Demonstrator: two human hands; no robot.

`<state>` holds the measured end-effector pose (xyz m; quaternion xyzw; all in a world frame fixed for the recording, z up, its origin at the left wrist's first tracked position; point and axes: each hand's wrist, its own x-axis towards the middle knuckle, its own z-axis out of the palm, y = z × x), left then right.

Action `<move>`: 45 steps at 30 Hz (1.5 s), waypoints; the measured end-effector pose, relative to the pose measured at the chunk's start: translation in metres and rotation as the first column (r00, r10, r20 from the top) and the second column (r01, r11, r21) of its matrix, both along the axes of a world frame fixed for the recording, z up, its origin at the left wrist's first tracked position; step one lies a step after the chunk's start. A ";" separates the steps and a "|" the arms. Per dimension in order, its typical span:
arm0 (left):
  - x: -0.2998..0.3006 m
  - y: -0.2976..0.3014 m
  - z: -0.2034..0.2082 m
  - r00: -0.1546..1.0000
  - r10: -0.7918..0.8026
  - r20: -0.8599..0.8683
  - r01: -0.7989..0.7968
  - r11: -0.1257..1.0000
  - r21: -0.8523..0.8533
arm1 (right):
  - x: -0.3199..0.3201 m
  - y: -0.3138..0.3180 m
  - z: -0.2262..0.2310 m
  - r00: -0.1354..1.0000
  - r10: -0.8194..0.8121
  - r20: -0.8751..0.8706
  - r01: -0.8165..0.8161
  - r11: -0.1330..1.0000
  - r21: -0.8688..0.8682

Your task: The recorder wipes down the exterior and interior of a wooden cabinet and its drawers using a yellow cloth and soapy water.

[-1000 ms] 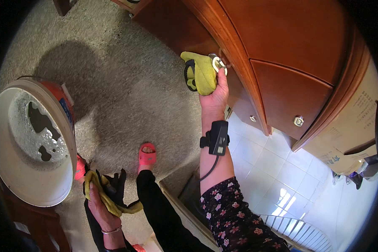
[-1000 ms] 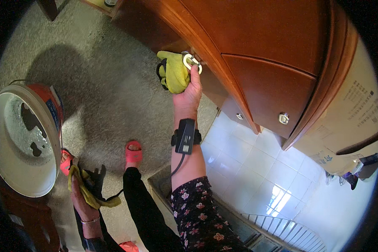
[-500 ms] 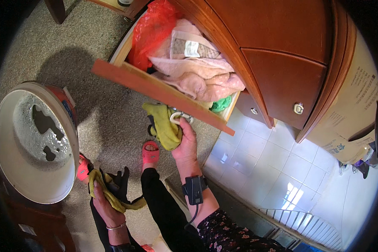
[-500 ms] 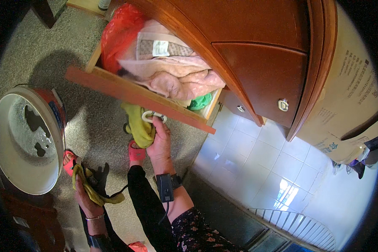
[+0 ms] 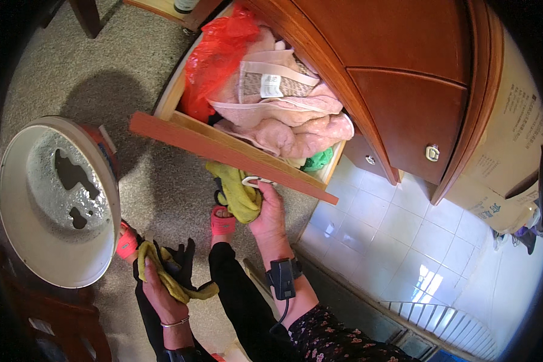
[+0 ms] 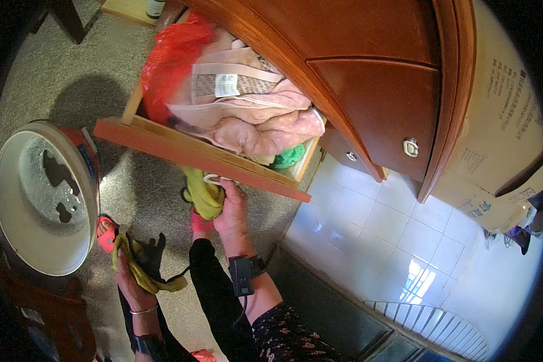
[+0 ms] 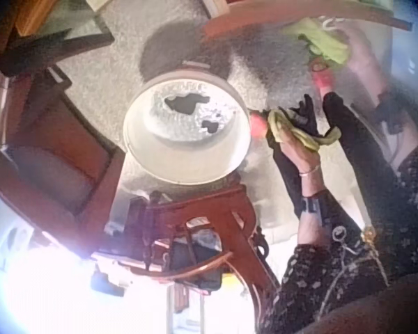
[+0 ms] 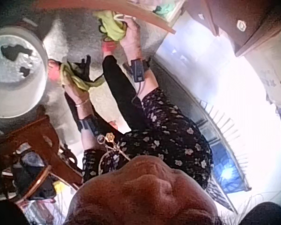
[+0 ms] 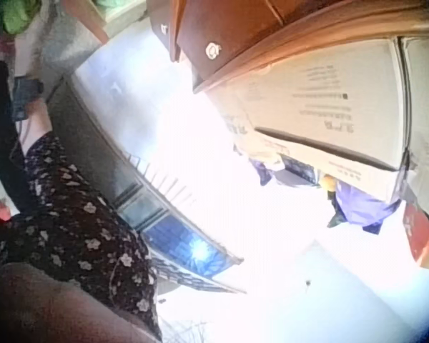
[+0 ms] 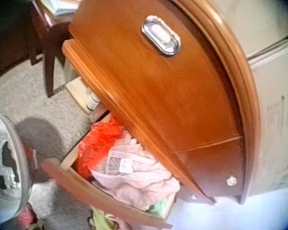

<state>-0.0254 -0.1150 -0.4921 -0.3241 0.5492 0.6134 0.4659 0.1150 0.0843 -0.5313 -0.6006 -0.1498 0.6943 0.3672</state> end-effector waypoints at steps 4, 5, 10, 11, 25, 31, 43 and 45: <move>0.002 0.009 0.003 0.998 0.057 0.025 -0.056 0.998 -0.042 | 0.005 0.016 -0.005 1.000 -0.012 -0.011 0.012 1.000 -0.003; 0.002 0.010 0.004 0.998 0.067 0.016 -0.066 0.997 -0.042 | 0.006 0.022 -0.007 0.999 -0.020 -0.033 0.019 1.000 -0.007; 0.000 0.001 0.002 1.000 0.010 0.013 -0.009 1.000 -0.027 | -0.014 0.071 -0.008 0.997 0.004 0.080 -0.013 0.994 0.106; -0.001 0.000 0.002 0.999 0.033 0.010 -0.033 0.999 -0.024 | -0.017 0.083 -0.011 0.997 0.009 0.080 -0.017 0.994 0.105; -0.005 0.017 0.008 0.991 0.134 0.026 -0.132 0.989 -0.061 | -0.040 0.229 -0.011 0.979 0.034 0.201 -0.069 0.984 0.167; -0.008 0.011 0.005 0.983 0.179 0.026 -0.176 0.980 -0.098 | -0.043 0.174 0.074 0.883 0.405 0.235 -0.457 0.856 0.242; -0.008 0.010 0.003 0.972 0.222 0.075 -0.214 0.971 -0.103 | -0.178 0.220 0.047 0.033 -0.814 0.580 -0.735 -0.414 -0.538; -0.006 0.006 0.002 0.972 0.225 0.067 -0.213 0.967 -0.143 | -0.200 0.228 0.016 0.001 -0.808 0.589 -0.567 -0.485 -0.666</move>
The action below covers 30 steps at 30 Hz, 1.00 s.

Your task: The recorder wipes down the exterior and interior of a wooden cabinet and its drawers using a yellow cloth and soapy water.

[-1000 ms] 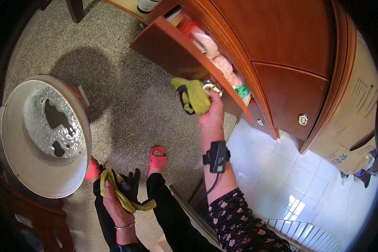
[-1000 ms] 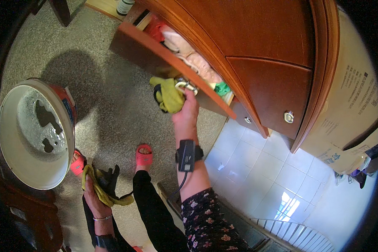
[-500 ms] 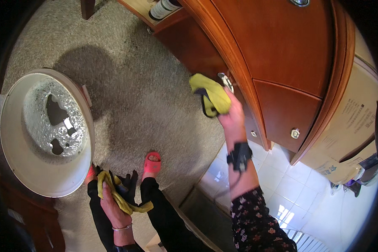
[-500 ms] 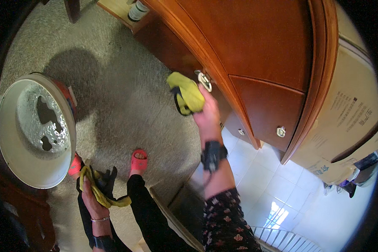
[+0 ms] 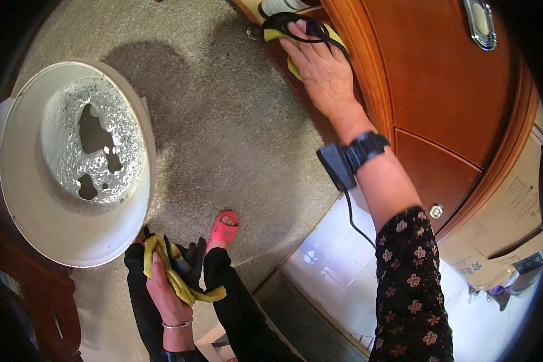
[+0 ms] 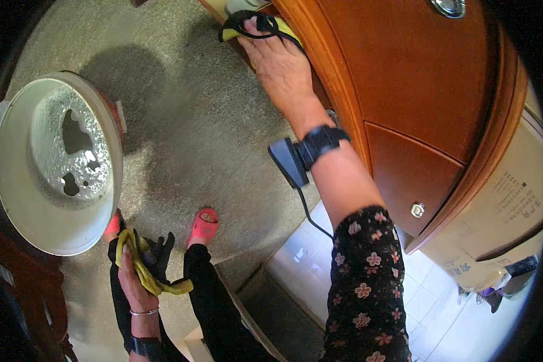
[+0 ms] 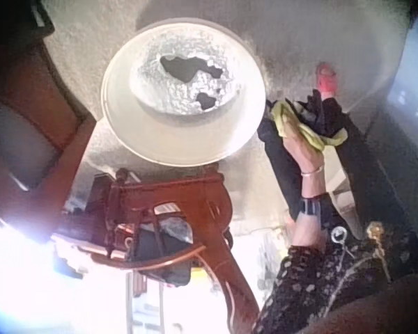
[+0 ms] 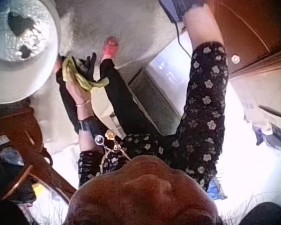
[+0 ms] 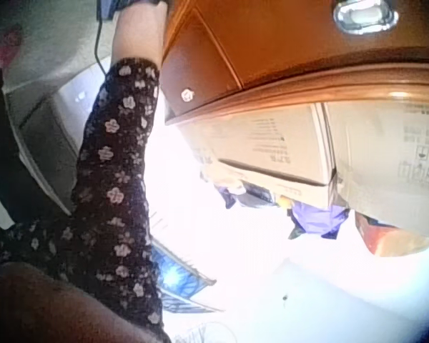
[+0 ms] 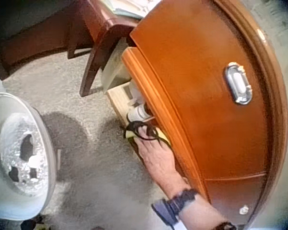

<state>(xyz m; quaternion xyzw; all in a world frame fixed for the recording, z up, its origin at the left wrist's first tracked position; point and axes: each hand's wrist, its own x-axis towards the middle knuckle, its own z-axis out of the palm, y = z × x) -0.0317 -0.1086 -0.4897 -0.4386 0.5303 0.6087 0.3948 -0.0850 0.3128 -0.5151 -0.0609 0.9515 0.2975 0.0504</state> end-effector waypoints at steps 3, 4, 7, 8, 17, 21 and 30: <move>-0.001 -0.001 0.004 1.000 0.004 -0.012 -0.004 1.000 -0.008 | 0.000 -0.001 -0.028 0.996 -0.056 -0.072 0.058 0.998 0.028; -0.003 -0.001 0.005 1.000 -0.004 -0.021 0.004 1.000 0.018 | 0.001 0.002 -0.041 0.996 -0.052 -0.074 0.054 0.998 0.028; 0.000 0.003 0.004 1.000 0.014 -0.012 -0.015 1.000 -0.026 | 0.010 0.003 -0.068 0.996 0.003 0.087 -0.008 0.998 0.067; 0.001 0.004 0.003 0.999 0.033 -0.012 -0.033 0.999 -0.031 | 0.019 0.005 -0.071 0.985 -0.020 0.171 0.011 0.998 0.054; -0.008 0.002 0.010 0.987 0.153 -0.056 -0.151 0.988 0.029 | 0.134 0.021 0.009 0.694 -0.107 0.712 -0.063 0.976 0.208; -0.005 -0.005 0.005 0.975 0.216 -0.045 -0.215 0.976 0.015 | 0.061 -0.015 0.071 0.846 -0.096 0.525 0.156 0.985 -0.071; -0.032 0.003 -0.004 0.954 0.298 0.001 -0.298 0.954 0.006 | -0.125 -0.005 0.108 0.992 0.125 -0.030 -0.128 0.977 -0.170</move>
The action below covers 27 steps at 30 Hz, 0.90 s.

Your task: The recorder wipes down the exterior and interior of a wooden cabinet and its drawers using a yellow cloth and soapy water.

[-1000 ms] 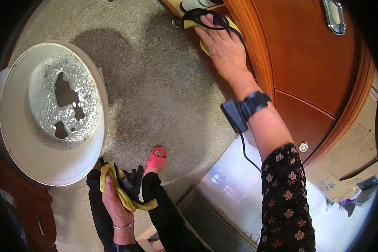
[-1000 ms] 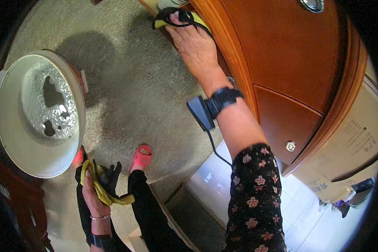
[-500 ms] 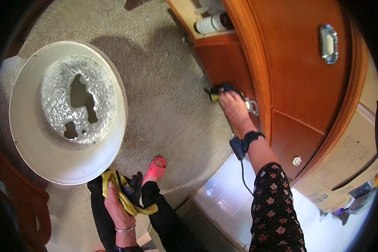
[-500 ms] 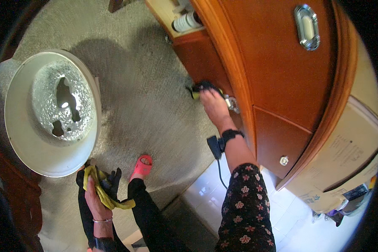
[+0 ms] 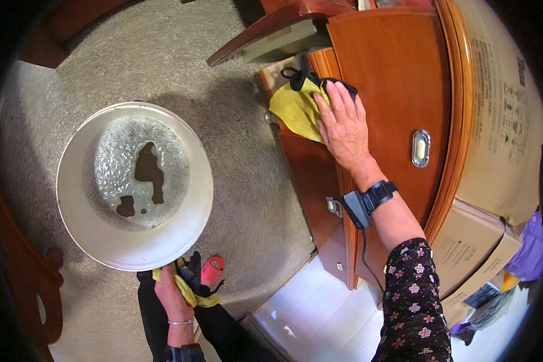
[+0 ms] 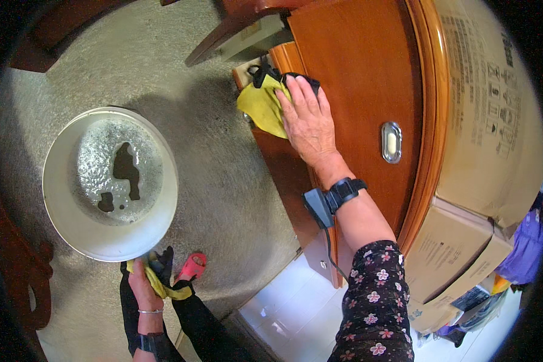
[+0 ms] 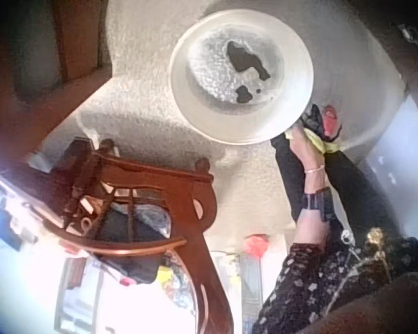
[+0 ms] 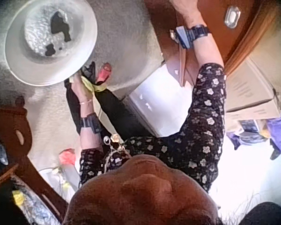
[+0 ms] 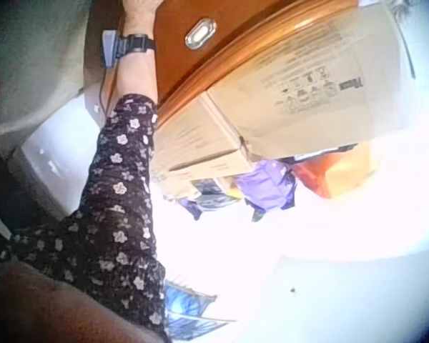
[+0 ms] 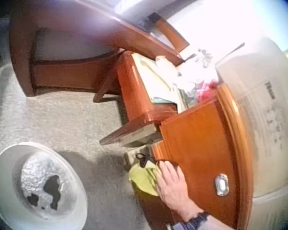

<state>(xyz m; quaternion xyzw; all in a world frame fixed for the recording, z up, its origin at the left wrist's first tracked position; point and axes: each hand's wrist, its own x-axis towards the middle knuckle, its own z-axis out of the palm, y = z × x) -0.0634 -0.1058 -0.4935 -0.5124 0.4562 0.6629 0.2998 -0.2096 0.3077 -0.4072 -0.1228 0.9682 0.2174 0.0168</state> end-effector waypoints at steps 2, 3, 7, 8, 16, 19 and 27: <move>-0.009 0.006 0.003 0.998 0.042 0.042 -0.043 0.999 0.024 | -0.011 -0.001 -0.005 0.999 0.035 -0.002 -0.035 0.999 -0.035; -0.010 0.006 0.002 0.998 0.032 0.062 -0.035 0.999 0.035 | -0.011 -0.001 -0.005 1.000 0.015 -0.018 -0.016 1.000 -0.013; -0.013 0.012 -0.002 0.982 -0.139 0.127 0.135 0.990 0.034 | -0.009 -0.001 -0.014 0.999 0.000 -0.045 -0.002 0.999 -0.041; -0.014 0.016 -0.003 0.982 -0.132 0.138 0.128 0.991 0.042 | -0.009 0.000 -0.013 0.999 -0.012 -0.042 0.009 0.998 -0.070; -0.009 0.020 -0.001 0.675 -0.736 -0.052 0.733 0.660 0.164 | -0.014 0.002 -0.015 0.999 0.016 -0.051 -0.018 0.999 -0.042; -0.018 0.022 -0.001 0.604 -0.786 -0.131 0.793 0.577 0.195 | -0.014 0.001 -0.014 1.000 0.025 -0.017 -0.026 0.999 -0.044; -0.040 0.045 0.010 0.515 -0.833 -0.201 0.840 0.538 -0.078 | -0.129 -0.030 -0.051 0.964 0.246 0.097 -0.252 0.966 0.056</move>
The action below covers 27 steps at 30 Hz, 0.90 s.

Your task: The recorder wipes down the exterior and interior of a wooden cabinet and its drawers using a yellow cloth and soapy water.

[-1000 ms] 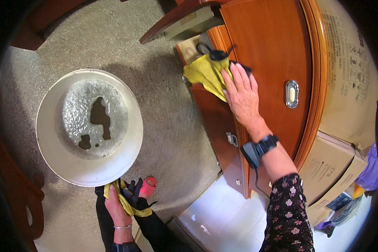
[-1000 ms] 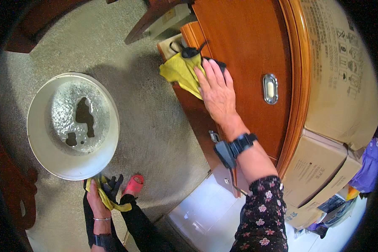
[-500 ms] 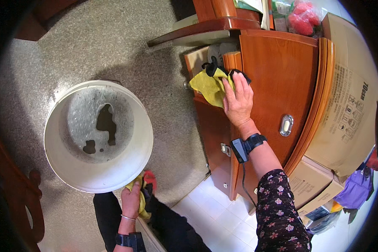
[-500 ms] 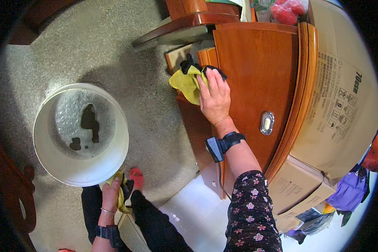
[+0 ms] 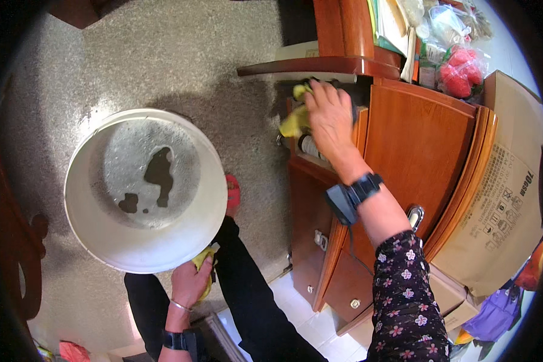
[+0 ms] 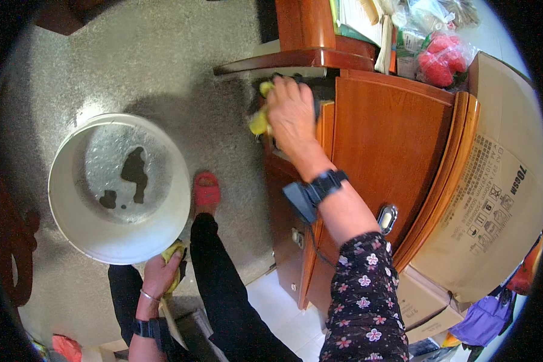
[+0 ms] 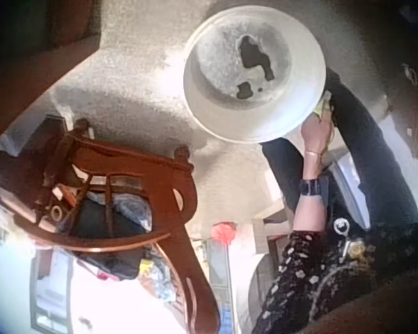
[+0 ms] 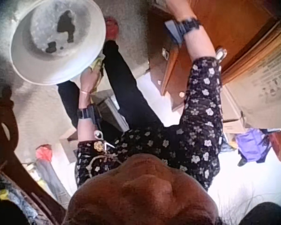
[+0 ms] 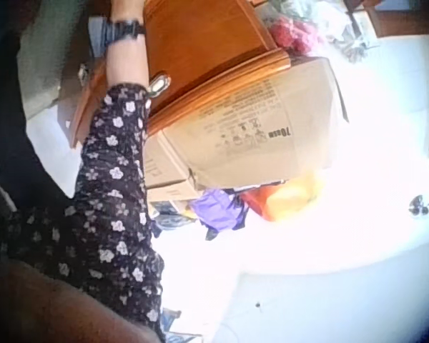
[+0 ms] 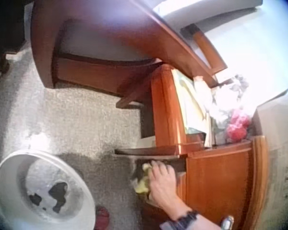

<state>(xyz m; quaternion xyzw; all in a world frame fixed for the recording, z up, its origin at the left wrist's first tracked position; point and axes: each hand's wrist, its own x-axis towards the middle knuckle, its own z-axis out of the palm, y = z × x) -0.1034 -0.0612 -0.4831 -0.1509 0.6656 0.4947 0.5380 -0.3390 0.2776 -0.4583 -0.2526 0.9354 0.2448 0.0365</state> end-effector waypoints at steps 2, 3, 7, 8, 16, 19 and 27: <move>0.010 0.006 -0.010 0.985 0.092 -0.142 -0.100 0.994 -0.049 | -0.018 -0.015 -0.032 0.959 -0.243 0.143 0.243 0.970 0.015; 0.012 0.009 -0.011 0.985 0.098 -0.139 -0.106 0.993 -0.047 | -0.024 -0.016 -0.044 0.902 -0.379 0.209 0.369 0.925 0.088; 0.015 0.020 -0.009 0.996 0.065 0.062 -0.059 0.995 -0.084 | 0.013 0.051 -0.137 0.922 -0.367 -0.125 0.360 0.930 -0.076; 0.022 0.022 -0.011 0.991 0.083 0.102 -0.074 0.993 -0.091 | 0.024 0.063 -0.156 0.834 -0.550 -0.039 0.531 0.820 -0.215; 0.016 0.034 -0.003 0.985 0.073 0.159 -0.058 0.993 -0.098 | 0.045 0.062 -0.184 0.617 -0.773 0.148 0.767 0.548 -0.334; 0.016 0.034 -0.005 0.974 0.122 0.191 -0.102 0.988 -0.112 | 0.047 0.058 -0.186 0.614 -0.783 0.098 0.776 0.576 -0.257; 0.019 0.030 -0.007 0.979 0.193 0.065 -0.188 0.979 -0.082 | 0.074 0.030 -0.177 0.673 -0.739 -0.016 0.726 0.665 -0.175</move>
